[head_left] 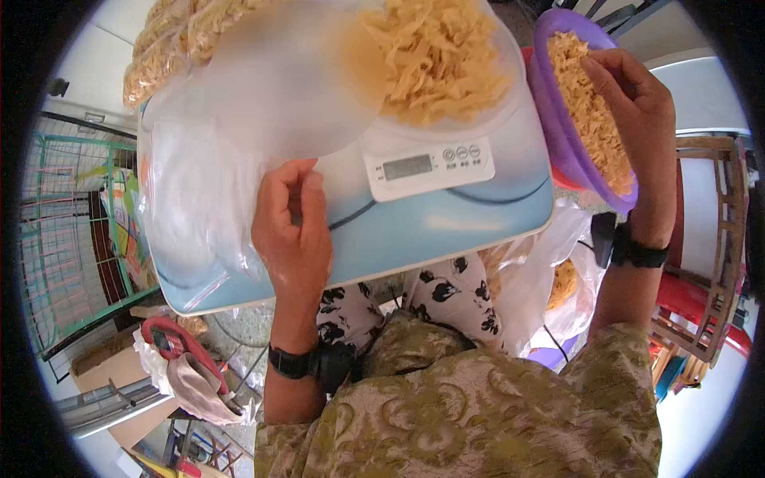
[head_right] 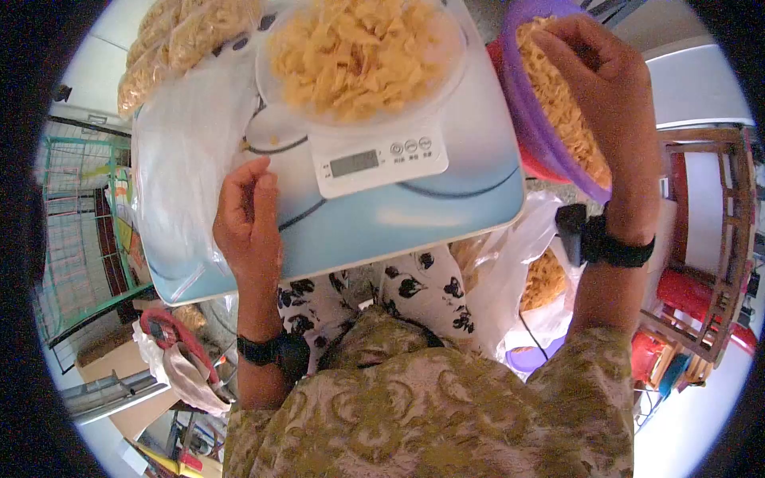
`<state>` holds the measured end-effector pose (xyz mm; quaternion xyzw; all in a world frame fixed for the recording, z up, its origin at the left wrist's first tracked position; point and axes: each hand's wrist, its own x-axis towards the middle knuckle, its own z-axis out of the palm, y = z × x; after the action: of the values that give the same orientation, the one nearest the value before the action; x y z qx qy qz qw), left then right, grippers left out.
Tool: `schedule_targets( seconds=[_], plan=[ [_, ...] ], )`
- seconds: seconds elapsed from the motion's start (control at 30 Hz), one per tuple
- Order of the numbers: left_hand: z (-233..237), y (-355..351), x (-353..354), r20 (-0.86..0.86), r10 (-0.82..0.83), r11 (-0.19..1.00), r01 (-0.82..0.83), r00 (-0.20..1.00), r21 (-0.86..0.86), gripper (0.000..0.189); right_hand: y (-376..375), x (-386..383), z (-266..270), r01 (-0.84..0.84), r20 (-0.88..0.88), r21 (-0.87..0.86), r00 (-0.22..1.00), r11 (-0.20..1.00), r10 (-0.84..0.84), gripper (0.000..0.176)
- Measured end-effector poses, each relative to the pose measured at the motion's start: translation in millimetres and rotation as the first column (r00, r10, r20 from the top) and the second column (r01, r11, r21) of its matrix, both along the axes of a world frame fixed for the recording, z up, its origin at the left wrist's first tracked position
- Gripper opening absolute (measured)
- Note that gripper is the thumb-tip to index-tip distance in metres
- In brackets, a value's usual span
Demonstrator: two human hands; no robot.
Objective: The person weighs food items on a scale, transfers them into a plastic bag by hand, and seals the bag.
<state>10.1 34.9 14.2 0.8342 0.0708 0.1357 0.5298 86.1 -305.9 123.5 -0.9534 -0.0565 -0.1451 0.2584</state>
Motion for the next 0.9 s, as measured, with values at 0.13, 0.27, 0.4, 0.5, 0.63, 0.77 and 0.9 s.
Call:
schedule_targets(
  seconds=[0.13, 0.27, 0.4, 0.5, 0.63, 0.77, 0.9],
  plan=[
    [4, -1, -1, 0.019, -0.016, 1.0, 0.015, 1.0, 0.026, 0.02, 47, -4, 16, -0.222, 0.16, 0.295, 0.97, 0.929, 0.181, 0.019],
    [8, -1, -2, -0.033, -0.023, 0.999, 0.022, 0.999, -0.039, 0.02, 83, 1, 39, -0.378, 0.193, -0.046, 0.905, 0.924, 0.38, 0.02],
    [2, 1, -2, -0.028, -0.036, 0.996, 0.034, 0.999, -0.078, 0.02, 109, -3, 56, -0.337, 0.027, -0.165, 0.938, 0.927, 0.346, 0.028],
    [1, 2, -1, 0.001, -0.038, 0.999, 0.038, 0.999, -0.024, 0.019, 107, 12, 43, -0.401, 0.043, -0.139, 0.911, 0.906, 0.41, 0.033],
    [3, 2, -2, -0.009, -0.039, 0.999, 0.039, 0.999, -0.025, 0.019, 116, 12, 40, -0.439, 0.081, -0.154, 0.887, 0.885, 0.454, 0.031],
    [1, 2, -2, -0.014, -0.039, 0.998, 0.038, 0.999, -0.054, 0.019, 116, 14, 36, -0.375, 0.033, -0.09, 0.925, 0.923, 0.379, 0.018],
    [4, 1, -2, -0.045, -0.039, 0.996, 0.035, 0.998, -0.077, 0.019, 115, 13, 31, -0.393, 0.065, -0.064, 0.916, 0.917, 0.397, 0.012]
  ],
)
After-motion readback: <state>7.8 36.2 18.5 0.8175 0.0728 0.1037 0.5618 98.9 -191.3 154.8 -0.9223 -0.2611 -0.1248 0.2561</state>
